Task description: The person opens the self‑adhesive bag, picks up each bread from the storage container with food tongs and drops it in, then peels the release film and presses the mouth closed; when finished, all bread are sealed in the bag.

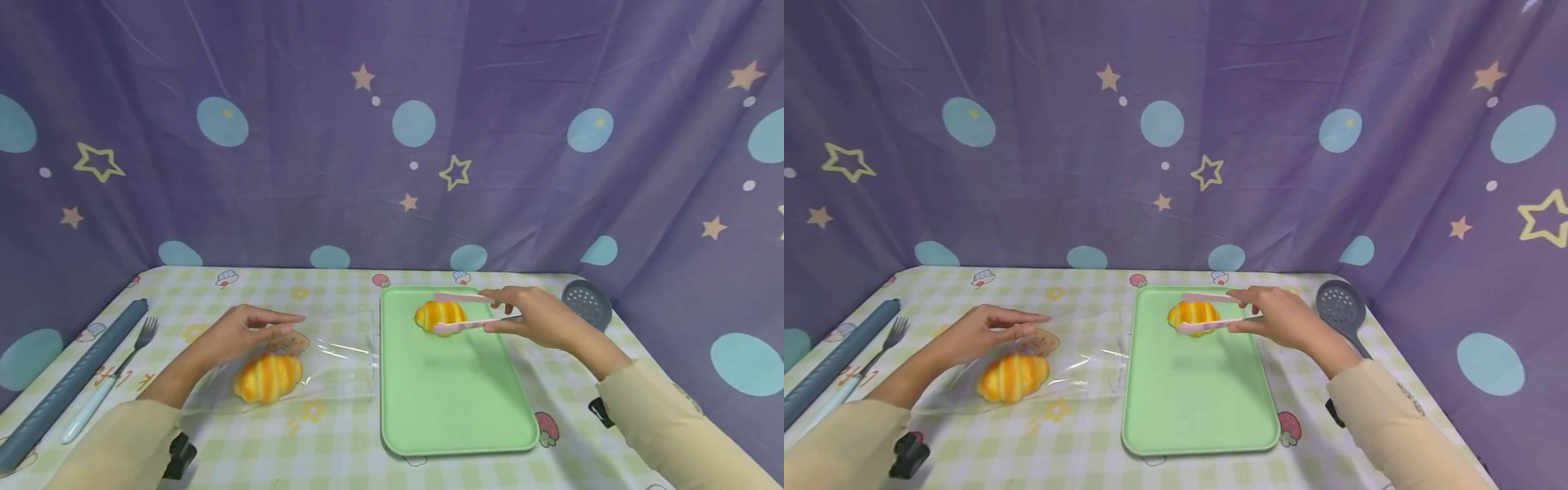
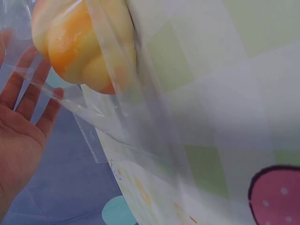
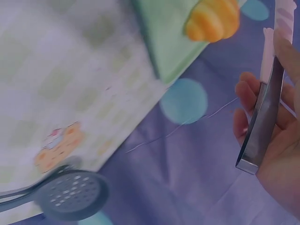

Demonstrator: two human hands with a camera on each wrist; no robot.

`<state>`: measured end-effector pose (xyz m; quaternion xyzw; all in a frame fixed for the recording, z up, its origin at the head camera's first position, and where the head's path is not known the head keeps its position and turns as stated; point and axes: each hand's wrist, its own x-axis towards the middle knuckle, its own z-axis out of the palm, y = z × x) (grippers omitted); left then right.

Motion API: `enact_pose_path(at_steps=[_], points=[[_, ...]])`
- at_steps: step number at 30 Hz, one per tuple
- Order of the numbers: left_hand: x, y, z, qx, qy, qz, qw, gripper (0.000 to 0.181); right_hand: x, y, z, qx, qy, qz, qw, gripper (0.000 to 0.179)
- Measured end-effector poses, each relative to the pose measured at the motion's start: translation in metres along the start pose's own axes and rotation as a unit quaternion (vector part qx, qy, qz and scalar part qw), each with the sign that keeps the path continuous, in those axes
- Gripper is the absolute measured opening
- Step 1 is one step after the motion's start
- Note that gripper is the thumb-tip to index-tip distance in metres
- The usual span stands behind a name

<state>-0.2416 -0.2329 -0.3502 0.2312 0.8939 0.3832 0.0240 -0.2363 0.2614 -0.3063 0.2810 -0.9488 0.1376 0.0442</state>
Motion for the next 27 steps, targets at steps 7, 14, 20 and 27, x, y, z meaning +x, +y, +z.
enact_pose_path(at_steps=[7,14,20,27], points=[[0.001,-0.002,0.000,0.001,-0.006,0.004,1.0000,0.028,-0.002,0.025,0.006,0.007,-0.002,0.037,0.9993,0.058],[0.001,-0.003,-0.001,-0.003,-0.011,0.006,0.9999,0.030,-0.001,0.038,0.008,0.005,-0.022,0.056,0.9982,0.059],[0.001,-0.003,-0.001,-0.003,-0.009,0.000,1.0000,0.030,0.004,0.044,0.009,0.001,-0.043,0.067,0.9968,0.060],[0.001,-0.001,-0.001,-0.002,-0.005,0.003,1.0000,0.030,0.014,0.042,0.009,-0.019,-0.064,0.058,0.9961,0.059]])
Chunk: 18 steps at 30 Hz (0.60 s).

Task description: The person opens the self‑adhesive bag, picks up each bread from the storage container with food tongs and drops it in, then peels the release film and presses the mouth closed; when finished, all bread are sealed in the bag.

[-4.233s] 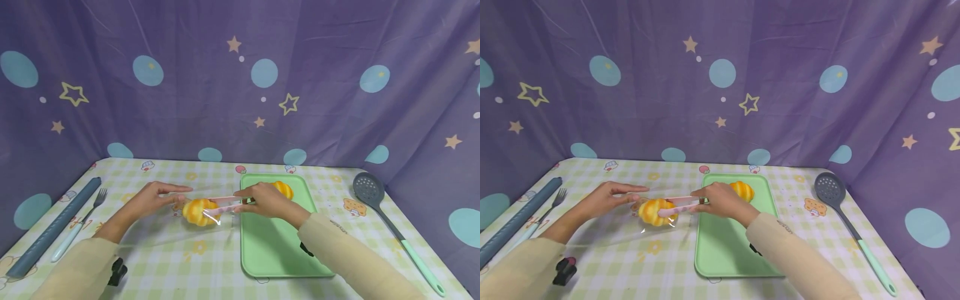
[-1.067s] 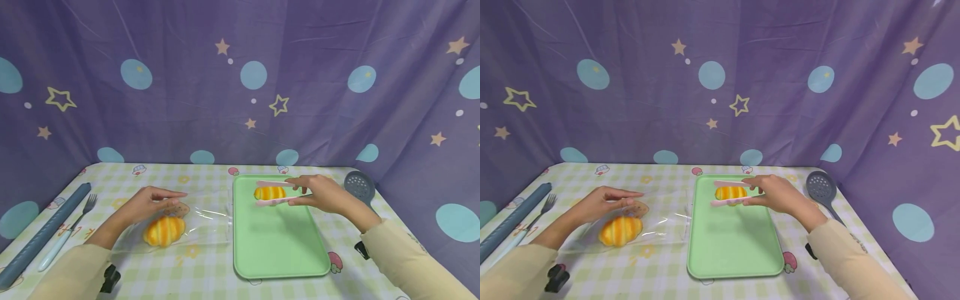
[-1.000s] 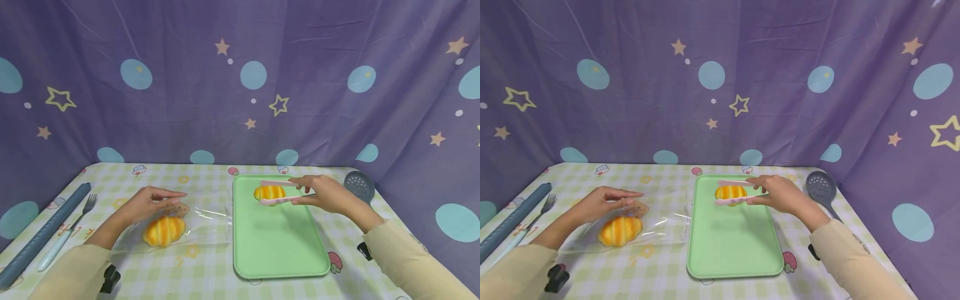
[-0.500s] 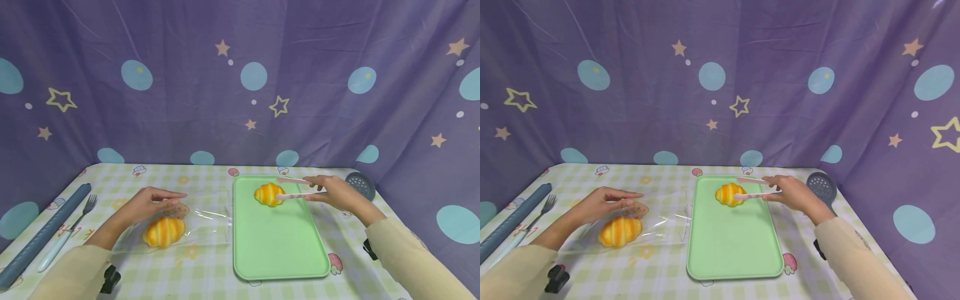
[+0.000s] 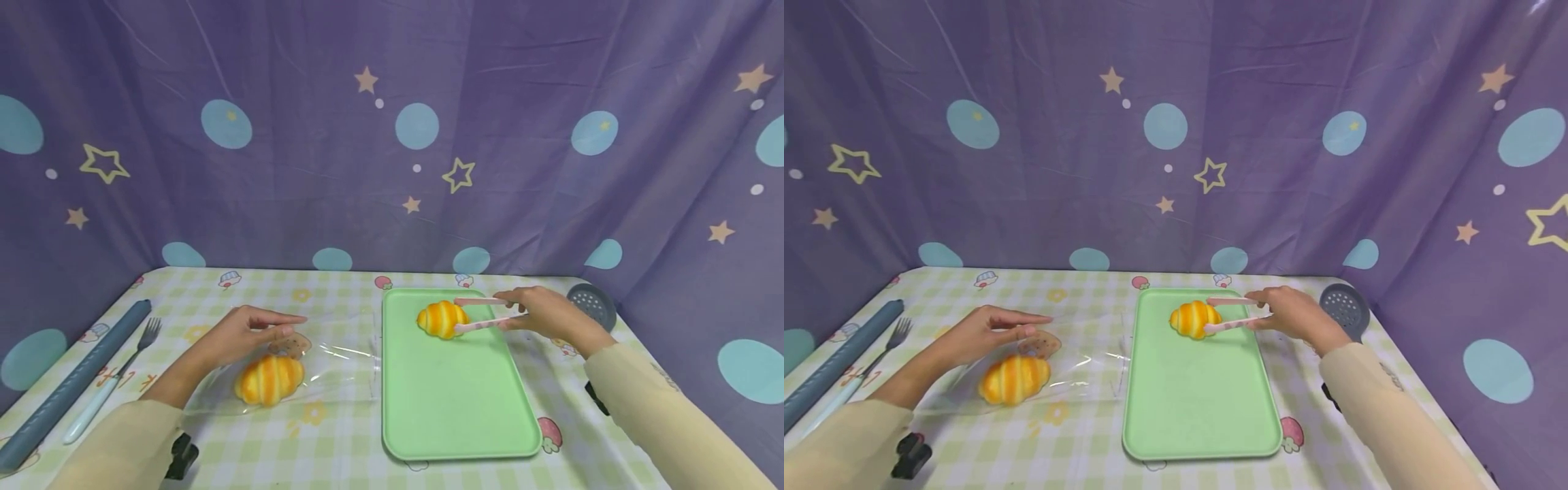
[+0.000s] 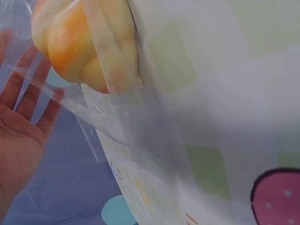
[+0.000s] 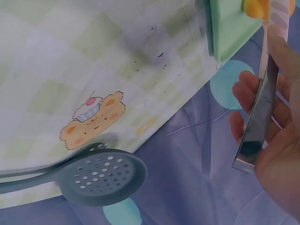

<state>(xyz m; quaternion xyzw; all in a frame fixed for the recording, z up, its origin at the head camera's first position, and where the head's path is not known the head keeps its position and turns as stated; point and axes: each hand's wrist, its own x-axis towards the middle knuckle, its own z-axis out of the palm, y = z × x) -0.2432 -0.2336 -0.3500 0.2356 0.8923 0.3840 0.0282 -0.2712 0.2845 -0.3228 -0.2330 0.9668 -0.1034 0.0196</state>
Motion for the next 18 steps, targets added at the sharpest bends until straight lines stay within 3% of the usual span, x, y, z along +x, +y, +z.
enact_pose_path(at_steps=[12,18], points=[[0.000,0.000,0.000,-0.001,0.005,0.008,1.0000,0.028,0.013,-0.005,-0.002,-0.012,-0.024,-0.008,0.9996,0.047],[0.000,0.002,0.000,-0.012,-0.003,0.001,0.9999,0.030,0.013,-0.010,0.000,-0.025,-0.010,0.000,0.9996,0.041]])
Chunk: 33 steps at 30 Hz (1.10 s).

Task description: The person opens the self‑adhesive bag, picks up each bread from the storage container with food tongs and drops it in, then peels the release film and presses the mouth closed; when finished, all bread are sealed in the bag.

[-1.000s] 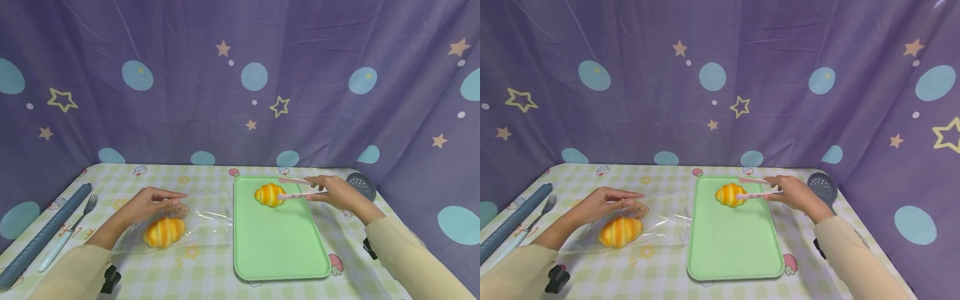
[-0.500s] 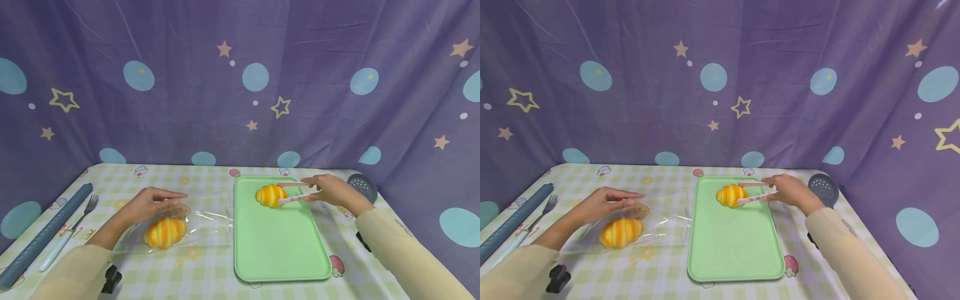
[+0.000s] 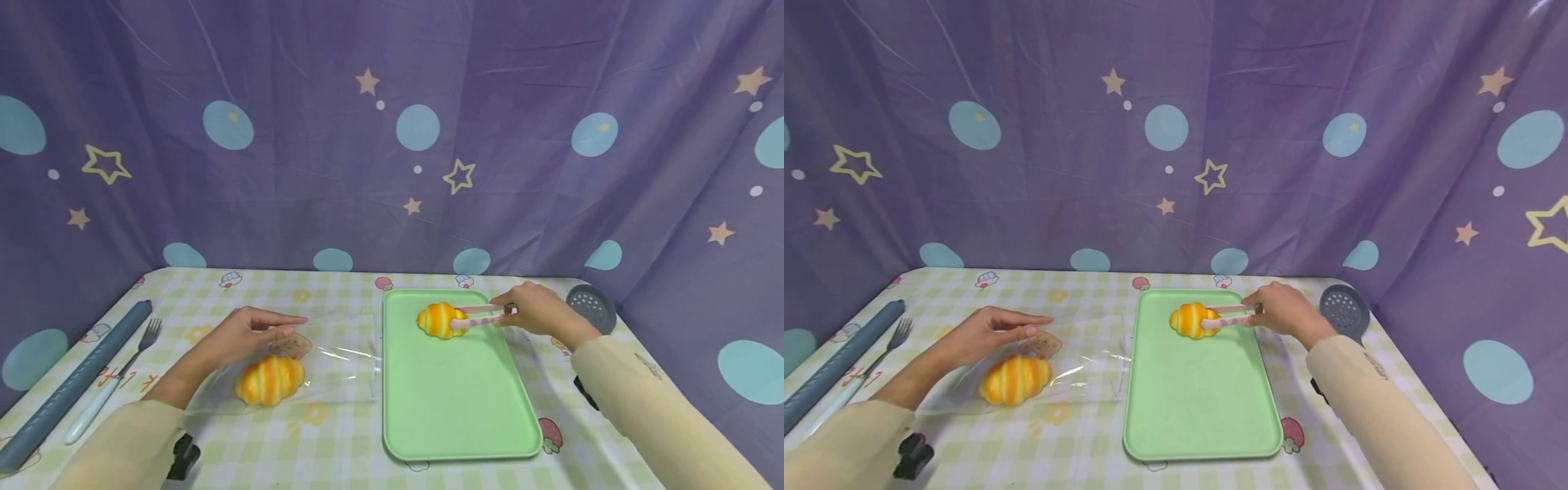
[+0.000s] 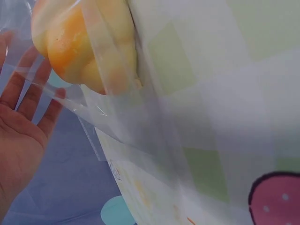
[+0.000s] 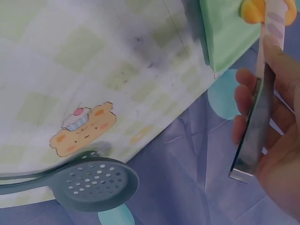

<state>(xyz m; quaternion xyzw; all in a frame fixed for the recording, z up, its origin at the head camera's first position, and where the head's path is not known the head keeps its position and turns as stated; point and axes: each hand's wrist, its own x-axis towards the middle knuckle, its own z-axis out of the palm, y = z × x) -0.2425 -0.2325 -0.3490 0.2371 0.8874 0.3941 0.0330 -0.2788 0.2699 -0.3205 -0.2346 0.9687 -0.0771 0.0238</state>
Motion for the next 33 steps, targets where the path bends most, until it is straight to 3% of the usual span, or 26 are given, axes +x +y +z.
enact_pose_path(at_steps=[6,24,33], points=[[0.000,0.000,0.000,0.002,-0.003,0.000,1.0000,0.031,-0.004,-0.003,0.006,-0.019,0.026,-0.001,0.9995,0.038],[0.002,0.000,0.000,0.009,-0.008,0.009,0.9999,0.030,-0.020,0.001,0.020,0.000,0.088,-0.012,0.9960,0.038],[0.002,-0.002,0.000,0.014,-0.006,0.002,0.9999,0.030,-0.031,-0.008,0.021,0.009,0.120,-0.032,0.9922,0.037]])
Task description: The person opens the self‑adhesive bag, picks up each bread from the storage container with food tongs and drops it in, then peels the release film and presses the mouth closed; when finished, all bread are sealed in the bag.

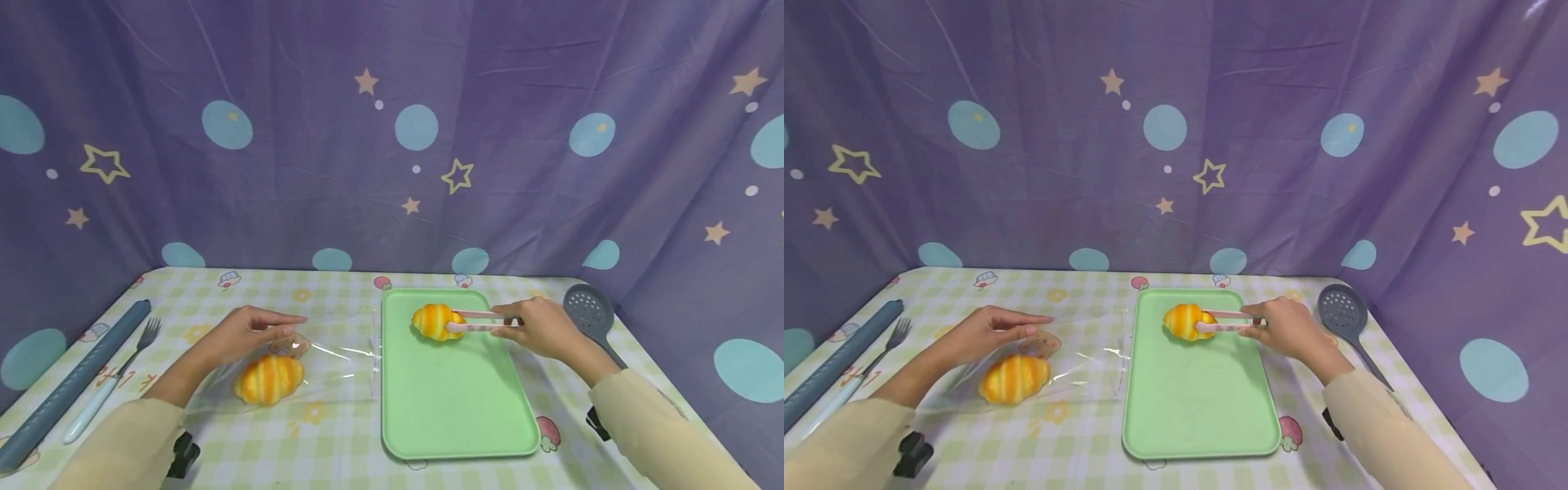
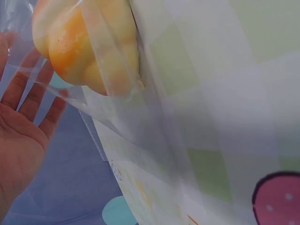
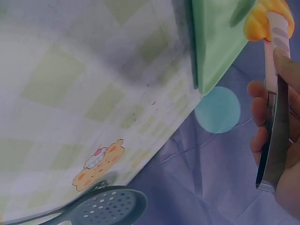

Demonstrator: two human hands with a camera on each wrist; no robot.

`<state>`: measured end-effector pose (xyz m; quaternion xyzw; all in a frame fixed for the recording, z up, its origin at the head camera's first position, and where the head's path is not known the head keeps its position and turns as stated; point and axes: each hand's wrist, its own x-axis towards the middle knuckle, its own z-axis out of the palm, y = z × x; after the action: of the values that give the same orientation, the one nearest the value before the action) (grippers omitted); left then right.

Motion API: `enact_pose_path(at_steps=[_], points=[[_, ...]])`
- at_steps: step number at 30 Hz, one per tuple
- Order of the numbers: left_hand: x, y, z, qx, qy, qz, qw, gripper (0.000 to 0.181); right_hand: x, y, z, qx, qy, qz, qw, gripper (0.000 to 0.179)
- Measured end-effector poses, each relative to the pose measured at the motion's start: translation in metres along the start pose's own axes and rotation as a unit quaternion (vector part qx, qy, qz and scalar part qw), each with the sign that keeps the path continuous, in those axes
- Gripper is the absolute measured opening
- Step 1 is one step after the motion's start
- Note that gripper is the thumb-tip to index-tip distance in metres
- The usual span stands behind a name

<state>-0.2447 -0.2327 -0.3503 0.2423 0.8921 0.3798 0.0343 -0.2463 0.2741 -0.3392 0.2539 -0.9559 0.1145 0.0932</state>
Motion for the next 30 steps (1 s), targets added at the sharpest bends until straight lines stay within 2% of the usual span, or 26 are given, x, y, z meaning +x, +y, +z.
enact_pose_path(at_steps=[8,15,24,30], points=[[-0.001,0.000,0.000,-0.006,0.002,-0.002,1.0000,0.029,-0.010,-0.017,-0.008,0.020,0.013,-0.013,0.9996,0.039],[0.000,0.000,0.000,-0.006,0.002,0.001,1.0000,0.029,-0.014,-0.034,-0.010,0.068,0.010,-0.008,0.9976,0.041],[-0.001,-0.001,-0.001,-0.005,0.005,0.003,1.0000,0.028,-0.010,-0.064,-0.009,0.143,-0.013,0.007,0.9896,0.045],[-0.002,0.000,-0.001,-0.001,0.009,0.003,1.0000,0.029,-0.003,-0.084,-0.005,0.146,-0.024,0.000,0.9890,0.043]])
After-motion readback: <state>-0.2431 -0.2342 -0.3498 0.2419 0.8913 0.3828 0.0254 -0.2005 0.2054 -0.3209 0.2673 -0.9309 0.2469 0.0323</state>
